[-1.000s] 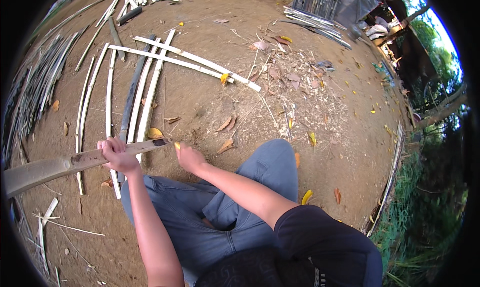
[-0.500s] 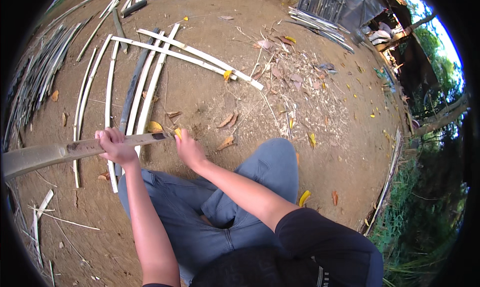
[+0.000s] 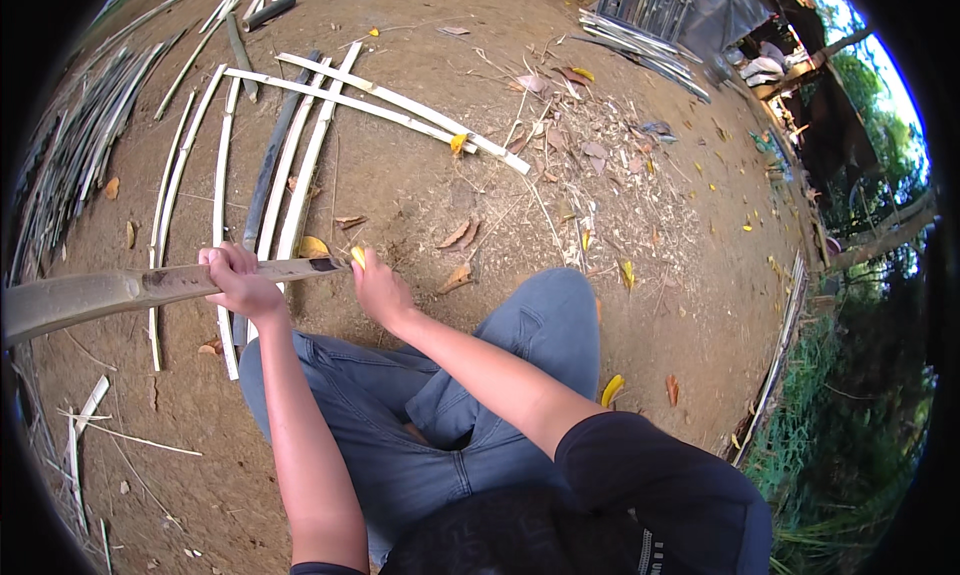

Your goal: The person sits on the ground and uses a knife and a machete to trim and peel long strips of bamboo. They shave off the outer layers of the bamboo strips and smooth the edges by hand.

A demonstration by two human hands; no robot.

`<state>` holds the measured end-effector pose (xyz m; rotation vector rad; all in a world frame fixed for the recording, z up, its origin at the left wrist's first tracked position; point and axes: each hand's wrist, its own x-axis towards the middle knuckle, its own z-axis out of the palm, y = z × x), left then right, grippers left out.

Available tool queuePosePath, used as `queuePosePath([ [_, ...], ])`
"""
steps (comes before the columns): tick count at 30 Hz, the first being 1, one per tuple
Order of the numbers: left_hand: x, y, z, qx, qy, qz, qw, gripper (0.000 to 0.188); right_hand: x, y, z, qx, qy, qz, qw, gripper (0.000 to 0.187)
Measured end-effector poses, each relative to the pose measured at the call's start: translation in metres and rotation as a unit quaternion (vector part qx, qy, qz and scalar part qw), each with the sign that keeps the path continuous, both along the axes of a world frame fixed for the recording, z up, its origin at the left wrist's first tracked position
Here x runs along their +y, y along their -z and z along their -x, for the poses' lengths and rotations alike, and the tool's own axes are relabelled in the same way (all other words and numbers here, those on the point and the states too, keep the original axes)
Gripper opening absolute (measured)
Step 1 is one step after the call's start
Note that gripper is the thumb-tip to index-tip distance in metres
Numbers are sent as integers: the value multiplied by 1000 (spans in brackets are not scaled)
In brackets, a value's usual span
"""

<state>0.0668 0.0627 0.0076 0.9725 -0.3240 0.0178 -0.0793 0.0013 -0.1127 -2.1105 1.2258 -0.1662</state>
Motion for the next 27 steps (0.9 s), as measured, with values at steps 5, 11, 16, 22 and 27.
queuePosePath([
  [5, -8, -5, 7, 16, 25, 13, 999, 28, -6, 57, 15, 86, -39, -15, 995, 33],
  [11, 6, 4, -4, 24, -1, -4, 1000, 27, 8, 20, 11, 13, -29, 41, 999, 31],
  [16, 5, 1, -2, 20, -4, 10, 1000, 28, 6, 11, 8, -13, 2, 39, 999, 30],
  [22, 1, 1, 3, 13, 2, 22, 1000, 28, -5, 27, 12, 7, -37, 68, 997, 28],
  [27, 0, 31, -17, -75, -37, -13, 996, 28, -14, 53, 8, 140, -154, 48, 977, 33],
])
